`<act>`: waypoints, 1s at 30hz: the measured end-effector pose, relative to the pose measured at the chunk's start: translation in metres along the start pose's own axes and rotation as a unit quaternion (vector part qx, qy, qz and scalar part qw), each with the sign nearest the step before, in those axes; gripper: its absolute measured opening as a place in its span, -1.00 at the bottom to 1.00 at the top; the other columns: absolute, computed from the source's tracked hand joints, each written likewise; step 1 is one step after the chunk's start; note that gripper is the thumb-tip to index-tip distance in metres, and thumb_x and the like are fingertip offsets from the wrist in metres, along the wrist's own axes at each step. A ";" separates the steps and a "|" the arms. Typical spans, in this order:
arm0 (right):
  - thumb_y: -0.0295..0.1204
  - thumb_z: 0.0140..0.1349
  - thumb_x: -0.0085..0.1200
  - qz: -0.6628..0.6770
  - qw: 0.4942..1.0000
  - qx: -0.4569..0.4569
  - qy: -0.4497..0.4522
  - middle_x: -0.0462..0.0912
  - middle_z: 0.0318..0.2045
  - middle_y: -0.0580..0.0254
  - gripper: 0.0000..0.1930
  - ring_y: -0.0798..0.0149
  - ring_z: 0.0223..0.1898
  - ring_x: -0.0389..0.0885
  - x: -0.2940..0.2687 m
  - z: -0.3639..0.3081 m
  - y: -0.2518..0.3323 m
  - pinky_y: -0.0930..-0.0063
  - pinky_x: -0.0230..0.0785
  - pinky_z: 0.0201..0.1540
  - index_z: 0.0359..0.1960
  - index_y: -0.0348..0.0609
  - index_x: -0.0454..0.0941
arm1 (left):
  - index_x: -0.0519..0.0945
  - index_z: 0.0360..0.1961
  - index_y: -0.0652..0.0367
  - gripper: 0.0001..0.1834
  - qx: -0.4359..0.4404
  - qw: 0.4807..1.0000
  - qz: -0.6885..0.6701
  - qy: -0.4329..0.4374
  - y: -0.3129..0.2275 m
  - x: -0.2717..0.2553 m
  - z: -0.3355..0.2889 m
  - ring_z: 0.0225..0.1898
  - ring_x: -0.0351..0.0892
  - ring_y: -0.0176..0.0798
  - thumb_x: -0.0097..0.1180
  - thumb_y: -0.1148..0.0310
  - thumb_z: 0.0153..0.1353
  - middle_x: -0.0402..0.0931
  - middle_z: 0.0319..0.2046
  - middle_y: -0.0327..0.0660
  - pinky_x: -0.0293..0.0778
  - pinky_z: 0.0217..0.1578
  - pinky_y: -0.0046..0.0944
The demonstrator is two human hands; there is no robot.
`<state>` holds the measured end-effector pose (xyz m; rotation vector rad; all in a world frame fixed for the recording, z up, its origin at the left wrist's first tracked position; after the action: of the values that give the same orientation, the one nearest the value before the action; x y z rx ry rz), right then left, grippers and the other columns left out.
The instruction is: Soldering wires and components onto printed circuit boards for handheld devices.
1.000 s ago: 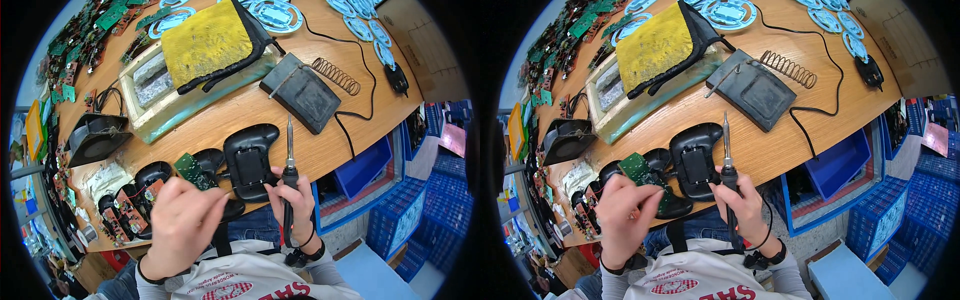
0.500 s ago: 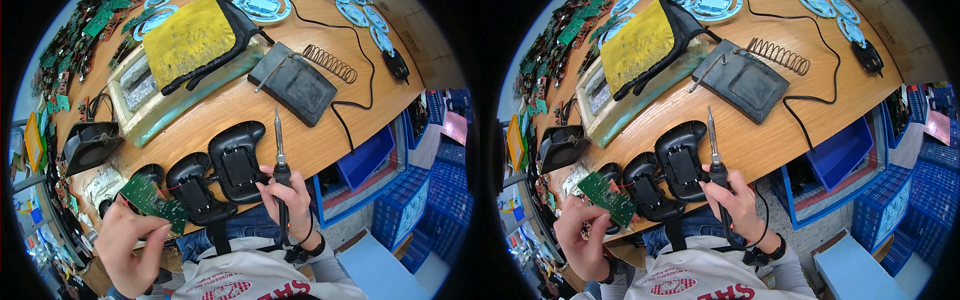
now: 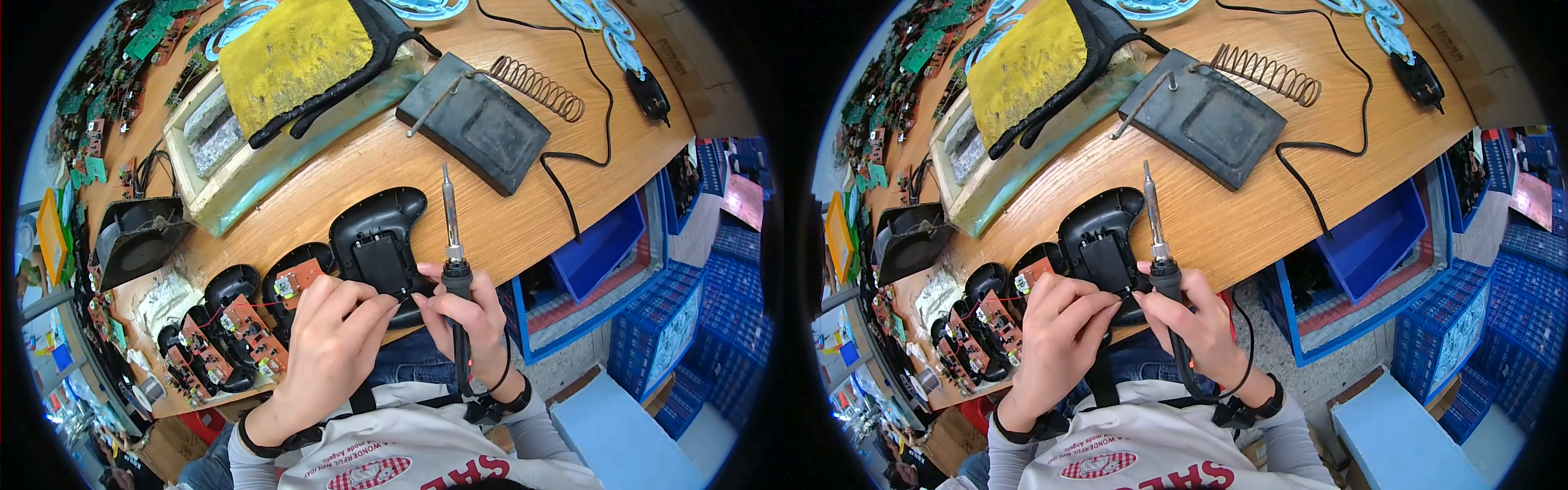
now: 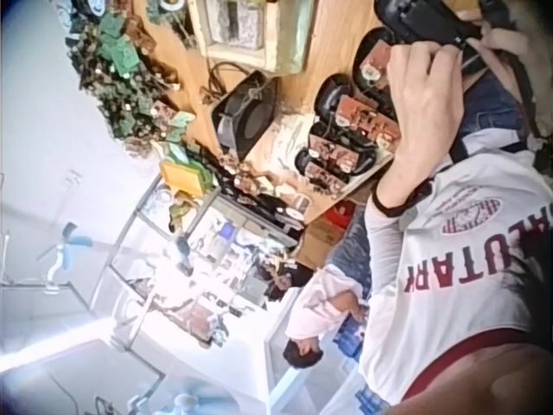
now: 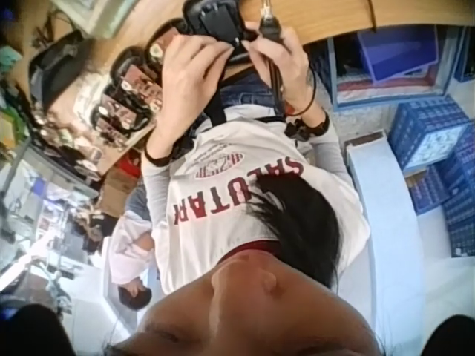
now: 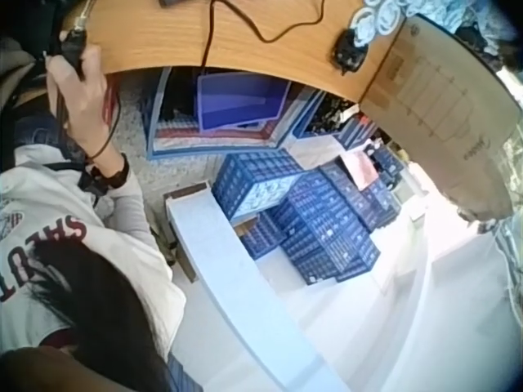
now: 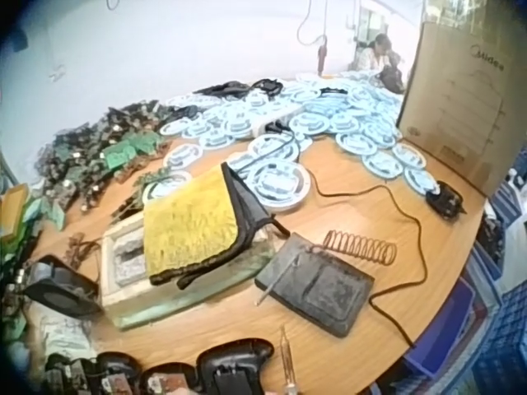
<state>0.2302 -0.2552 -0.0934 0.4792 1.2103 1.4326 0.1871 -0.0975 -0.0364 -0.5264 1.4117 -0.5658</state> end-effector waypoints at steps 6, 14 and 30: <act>-0.56 -0.09 0.32 -0.007 1.000 -0.018 0.024 0.56 -0.14 -0.02 -0.68 0.18 -0.36 0.55 -0.015 0.000 0.006 0.39 0.44 -0.34 -0.24 -0.12 0.55 | 0.60 -0.39 0.20 -0.80 0.001 0.999 0.035 -0.020 0.003 0.000 -0.002 -0.39 0.36 -0.19 0.29 0.55 -0.12 0.47 -0.41 -0.26 0.31 -0.35 -0.25; -0.44 0.06 0.13 0.169 0.985 0.026 -0.039 0.40 -0.62 0.15 -0.69 0.25 -0.70 0.31 -0.054 -0.022 0.006 0.34 0.12 -0.61 -0.21 -0.19 0.29 | 0.60 -0.38 0.19 -0.78 0.016 0.998 0.059 -0.001 0.006 -0.001 0.002 -0.40 0.34 -0.20 0.22 0.58 -0.15 0.43 -0.40 -0.26 0.29 -0.35 -0.25; -0.59 -0.25 0.20 0.105 0.990 -0.040 0.083 0.36 -0.77 0.28 -0.76 0.32 -0.82 0.24 -0.060 -0.003 0.016 0.47 -0.01 -0.74 -0.50 -0.22 0.40 | 0.60 -0.35 0.25 -0.69 0.056 0.998 0.034 0.006 0.012 0.002 0.001 -0.35 0.41 -0.18 0.18 0.61 -0.26 0.45 -0.41 -0.22 0.33 -0.36 -0.23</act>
<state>0.2363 -0.3075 -0.0610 0.4489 1.2571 1.7232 0.1889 -0.0899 -0.0456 -0.3849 1.3953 -0.5908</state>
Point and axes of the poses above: each hand's wrist, its own z-axis towards the middle knuckle, its own x-axis out of the palm, y = z × x, the point moved 2 cm from there along z, towards the middle knuckle
